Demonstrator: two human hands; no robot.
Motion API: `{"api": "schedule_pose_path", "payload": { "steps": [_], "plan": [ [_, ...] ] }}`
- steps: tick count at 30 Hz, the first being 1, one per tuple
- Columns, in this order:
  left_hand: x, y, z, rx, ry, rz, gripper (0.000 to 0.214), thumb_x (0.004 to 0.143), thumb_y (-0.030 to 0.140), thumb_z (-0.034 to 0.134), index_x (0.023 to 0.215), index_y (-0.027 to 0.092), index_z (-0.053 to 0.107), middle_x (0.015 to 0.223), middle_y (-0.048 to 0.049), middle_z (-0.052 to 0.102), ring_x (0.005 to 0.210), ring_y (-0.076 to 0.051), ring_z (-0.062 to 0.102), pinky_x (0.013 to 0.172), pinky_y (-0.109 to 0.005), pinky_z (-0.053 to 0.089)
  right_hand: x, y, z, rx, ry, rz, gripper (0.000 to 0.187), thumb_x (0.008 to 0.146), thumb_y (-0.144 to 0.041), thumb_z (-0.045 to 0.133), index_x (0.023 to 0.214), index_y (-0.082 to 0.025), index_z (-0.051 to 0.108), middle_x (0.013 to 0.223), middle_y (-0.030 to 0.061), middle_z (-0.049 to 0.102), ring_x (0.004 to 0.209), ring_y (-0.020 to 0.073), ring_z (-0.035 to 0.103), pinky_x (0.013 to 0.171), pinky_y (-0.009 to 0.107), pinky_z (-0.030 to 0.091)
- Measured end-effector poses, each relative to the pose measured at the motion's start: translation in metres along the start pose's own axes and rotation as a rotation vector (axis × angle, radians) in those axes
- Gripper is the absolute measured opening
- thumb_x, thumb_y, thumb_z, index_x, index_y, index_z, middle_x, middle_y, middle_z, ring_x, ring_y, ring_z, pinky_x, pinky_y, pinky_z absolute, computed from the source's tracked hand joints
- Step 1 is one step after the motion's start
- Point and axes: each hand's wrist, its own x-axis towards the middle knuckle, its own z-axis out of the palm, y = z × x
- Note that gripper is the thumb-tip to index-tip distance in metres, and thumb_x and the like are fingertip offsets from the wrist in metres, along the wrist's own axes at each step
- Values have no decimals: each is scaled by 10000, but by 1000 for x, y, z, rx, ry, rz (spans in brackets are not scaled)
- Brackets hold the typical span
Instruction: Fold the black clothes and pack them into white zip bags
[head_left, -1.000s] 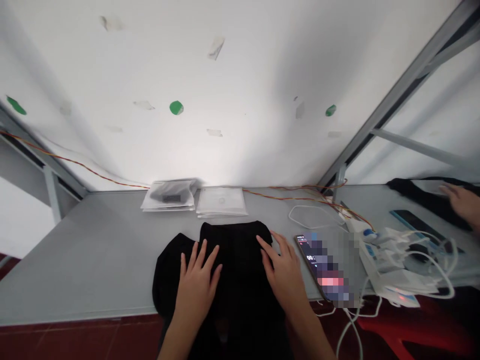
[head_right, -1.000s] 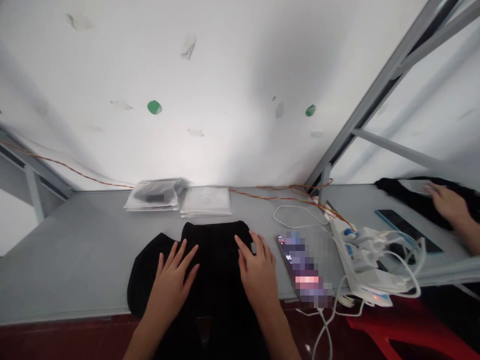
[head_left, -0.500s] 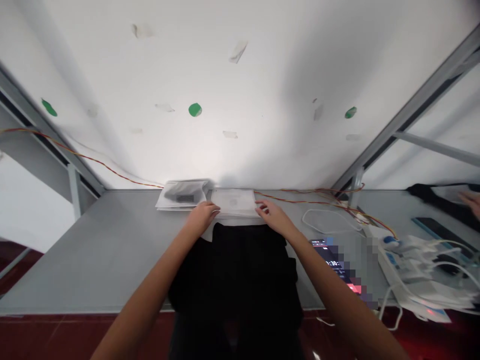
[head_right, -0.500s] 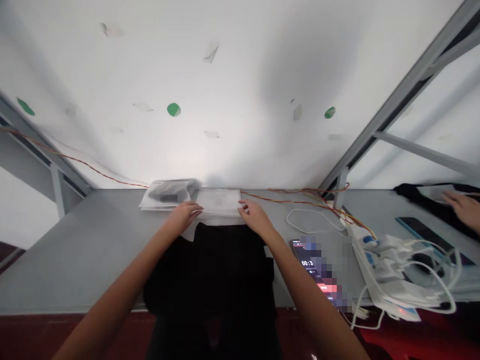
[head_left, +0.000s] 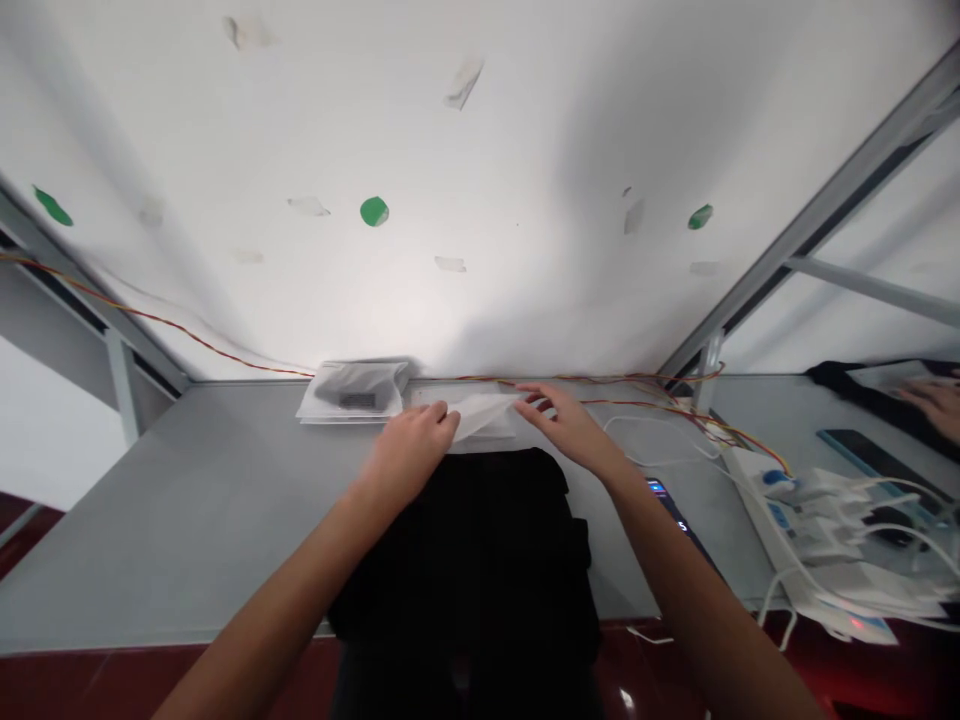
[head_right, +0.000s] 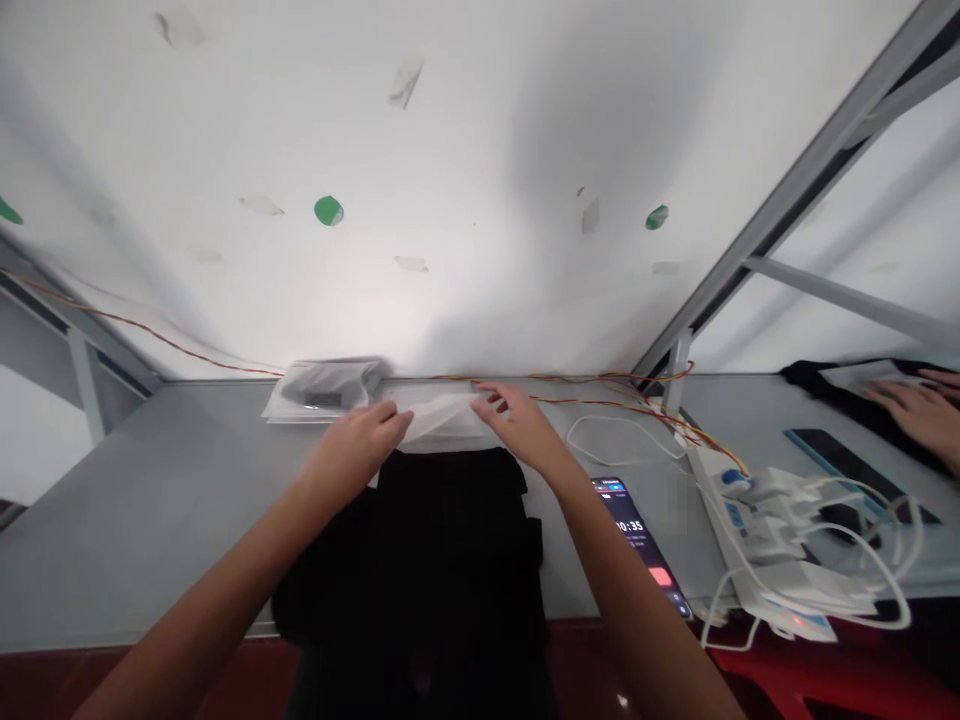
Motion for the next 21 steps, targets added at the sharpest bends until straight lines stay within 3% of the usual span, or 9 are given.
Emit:
{"api": "schedule_pose_path", "payload": {
  "steps": [3, 7, 10, 12, 14, 17, 21],
  "plan": [
    [-58, 41, -1, -1, 0, -56, 392, 911, 26, 440, 1130, 228, 696, 979, -92, 682, 867, -254, 668, 818, -369, 529, -52, 7, -15, -101, -43, -55, 645, 874, -627, 666, 1411, -274, 604, 1307, 111, 685, 1168, 313, 645, 1021, 477, 508],
    [-109, 69, 53, -163, 19, -223, 361, 992, 137, 424, 1199, 237, 703, 924, -72, 725, 762, -233, 701, 686, -340, 555, -93, 33, -5, -109, -221, 30, 827, 810, -620, 731, 1516, -262, 493, 1434, 136, 618, 1298, 339, 595, 1095, 516, 473],
    [-118, 68, 93, -248, 155, -301, 347, 1019, 214, 437, 1240, 227, 705, 957, -71, 761, 812, -230, 736, 725, -336, 582, -85, 40, 2, -151, -314, 27, 947, 748, -596, 796, 1558, -271, 429, 1572, 149, 479, 1426, 361, 471, 1147, 539, 412],
    [-116, 62, 106, -269, 268, -344, 341, 1017, 229, 466, 1262, 220, 703, 992, -65, 779, 835, -220, 748, 749, -324, 586, -71, 34, 0, -214, -401, -7, 1034, 691, -578, 849, 1572, -266, 408, 1604, 159, 434, 1477, 388, 385, 1165, 564, 370],
    [-113, 55, 109, -269, 321, -379, 315, 1011, 241, 509, 1246, 214, 717, 1019, -60, 788, 846, -216, 753, 763, -319, 585, -56, 24, -2, -285, -507, -39, 1047, 667, -555, 876, 1565, -265, 421, 1583, 161, 464, 1473, 406, 370, 1162, 585, 348],
    [-108, 50, 106, -247, 291, -411, 256, 994, 247, 573, 1170, 212, 755, 1037, -55, 794, 876, -224, 757, 805, -332, 584, -40, 6, -3, -427, -599, -55, 1009, 610, -547, 916, 1495, -263, 522, 1484, 167, 563, 1388, 442, 448, 1117, 593, 374],
    [-104, 50, 105, -257, 230, -444, 235, 991, 255, 593, 1147, 249, 767, 1078, -34, 799, 927, -222, 760, 817, -320, 573, -31, -8, -4, -533, -683, -91, 774, 550, -556, 943, 1212, -214, 733, 1201, 164, 698, 1215, 456, 569, 1019, 565, 452]
  ]
}}
